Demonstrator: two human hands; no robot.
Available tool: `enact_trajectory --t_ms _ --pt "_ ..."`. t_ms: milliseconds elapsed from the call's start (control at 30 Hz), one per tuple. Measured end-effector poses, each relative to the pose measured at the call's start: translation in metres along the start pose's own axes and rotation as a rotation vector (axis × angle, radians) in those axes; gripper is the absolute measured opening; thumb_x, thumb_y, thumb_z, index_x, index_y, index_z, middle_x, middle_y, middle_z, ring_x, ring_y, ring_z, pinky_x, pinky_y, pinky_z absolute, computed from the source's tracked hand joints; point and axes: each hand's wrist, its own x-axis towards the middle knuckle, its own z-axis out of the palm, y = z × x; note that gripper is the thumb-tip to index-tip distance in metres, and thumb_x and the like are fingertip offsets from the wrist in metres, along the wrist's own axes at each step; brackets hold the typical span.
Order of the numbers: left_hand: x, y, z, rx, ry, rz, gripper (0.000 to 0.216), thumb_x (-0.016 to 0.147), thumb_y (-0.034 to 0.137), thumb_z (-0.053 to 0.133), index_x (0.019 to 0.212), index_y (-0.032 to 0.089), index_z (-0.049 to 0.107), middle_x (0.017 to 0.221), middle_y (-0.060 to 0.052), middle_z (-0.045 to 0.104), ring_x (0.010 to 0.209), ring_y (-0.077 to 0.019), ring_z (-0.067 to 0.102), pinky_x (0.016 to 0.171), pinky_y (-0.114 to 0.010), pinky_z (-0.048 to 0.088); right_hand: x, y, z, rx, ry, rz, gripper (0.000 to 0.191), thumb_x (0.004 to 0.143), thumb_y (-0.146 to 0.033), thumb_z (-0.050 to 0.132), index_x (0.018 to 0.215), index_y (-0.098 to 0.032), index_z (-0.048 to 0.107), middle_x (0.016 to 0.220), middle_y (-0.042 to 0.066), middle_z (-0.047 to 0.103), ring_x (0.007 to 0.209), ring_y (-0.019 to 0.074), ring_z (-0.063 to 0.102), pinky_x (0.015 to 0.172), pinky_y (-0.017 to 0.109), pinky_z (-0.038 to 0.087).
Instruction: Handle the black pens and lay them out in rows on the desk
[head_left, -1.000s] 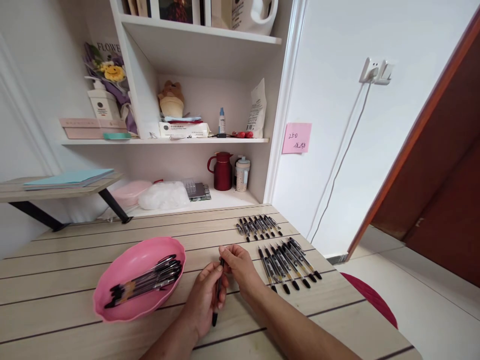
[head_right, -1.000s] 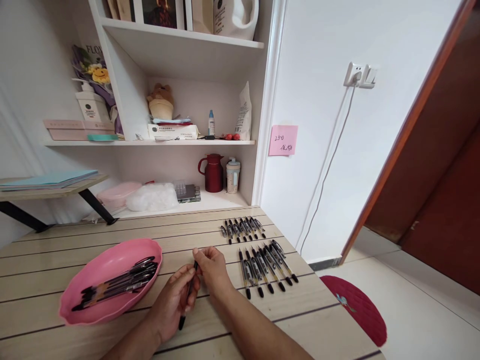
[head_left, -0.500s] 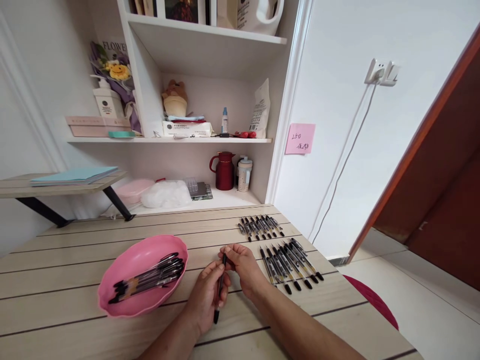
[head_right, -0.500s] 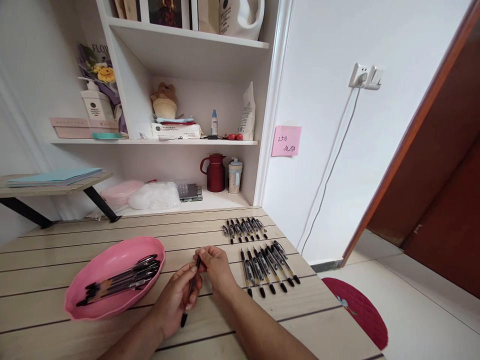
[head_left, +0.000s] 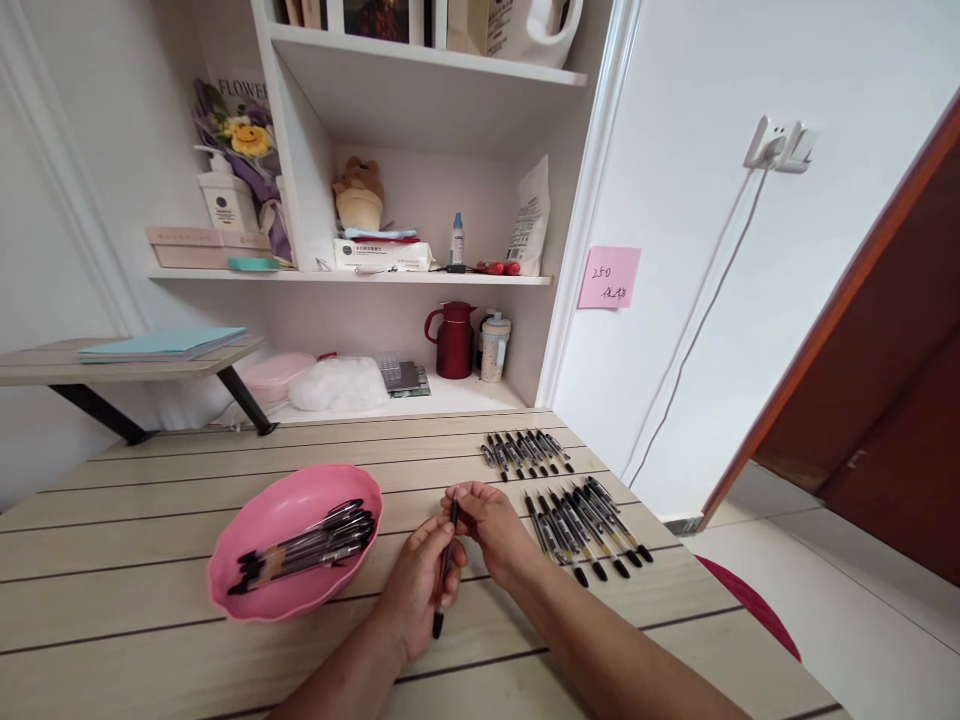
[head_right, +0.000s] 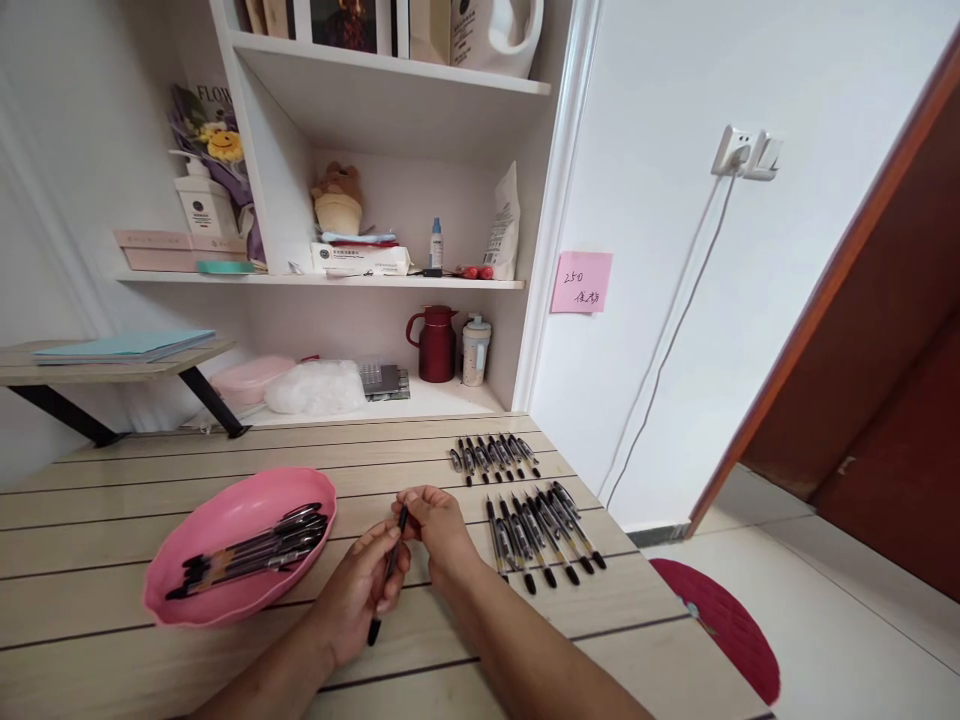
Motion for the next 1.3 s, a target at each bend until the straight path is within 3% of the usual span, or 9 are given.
enact_trajectory --t_ms 167,333,467,600,733,900,1300 --pt "-0.001 0.0 0.0 -0.008 0.013 -0.042 0.023 0.072 0.038 0.054 0.082 0.017 0.05 0.058 0.005 0.051 0.033 -0.0019 0.036 0.032 -0.015 0.017 0.017 -0.006 -0.009 0.013 0.039 -0.055 0.031 0.063 -0.039 0.064 0.081 -0.015 0.055 0.07 0.002 0.06 0.057 0.0083 0.055 0.045 0.017 0.041" --pt "-0.001 -0.001 0.0 -0.03 0.022 -0.032 0.024 0.074 0.037 0.052 0.086 0.017 0.051 0.059 0.005 0.051 0.035 -0.0021 0.037 0.033 -0.015 0.018 0.047 -0.02 -0.04 -0.605 0.287 -0.19 0.028 0.072 -0.035 0.054 0.089 -0.013 0.056 0.071 0.005 0.062 0.059 0.0104 0.058 0.054 0.022 0.047" --pt "0.0 -0.001 -0.002 -0.038 0.013 -0.037 0.022 0.074 0.037 0.052 0.085 0.017 0.051 0.059 0.005 0.05 0.035 -0.0018 0.036 0.033 -0.015 0.018 0.064 -0.031 -0.069 -0.89 0.331 -0.178 0.022 0.07 -0.027 0.053 0.081 -0.01 0.061 0.061 0.005 0.062 0.056 0.014 0.058 0.052 0.024 0.044" --pt "0.002 -0.002 -0.003 -0.039 0.009 -0.045 0.022 0.074 0.036 0.051 0.085 0.017 0.052 0.06 0.004 0.051 0.035 -0.0017 0.036 0.033 -0.015 0.018 0.069 -0.036 -0.085 -1.255 0.339 -0.182 0.012 0.066 -0.018 0.055 0.068 -0.015 0.066 0.065 0.006 0.065 0.071 0.0185 0.06 0.063 0.024 0.041" --pt "0.002 -0.003 -0.003 -0.041 0.01 -0.053 0.022 0.074 0.036 0.052 0.085 0.017 0.051 0.059 0.004 0.051 0.034 -0.0017 0.036 0.033 -0.015 0.018 0.07 -0.037 -0.082 -1.561 0.311 -0.168 0.012 0.068 -0.018 0.054 0.067 -0.017 0.066 0.08 0.009 0.067 0.086 0.0212 0.059 0.071 0.026 0.039" --pt "0.002 -0.003 -0.003 -0.045 0.004 -0.057 0.023 0.073 0.037 0.053 0.084 0.017 0.052 0.059 0.004 0.052 0.034 -0.0018 0.036 0.033 -0.015 0.018 0.073 -0.033 -0.071 -1.813 0.256 -0.138 0.015 0.073 -0.026 0.054 0.077 -0.016 0.065 0.088 0.011 0.066 0.089 0.0227 0.059 0.072 0.028 0.04" --pt "0.002 -0.001 -0.001 -0.052 0.009 -0.093 0.024 0.072 0.037 0.053 0.084 0.017 0.051 0.057 0.005 0.051 0.033 -0.0015 0.037 0.034 -0.016 0.019 0.078 -0.029 -0.064 -2.039 0.2 -0.13 0.022 0.075 -0.028 0.052 0.087 -0.013 0.063 0.096 0.015 0.064 0.09 0.0232 0.059 0.073 0.029 0.041"
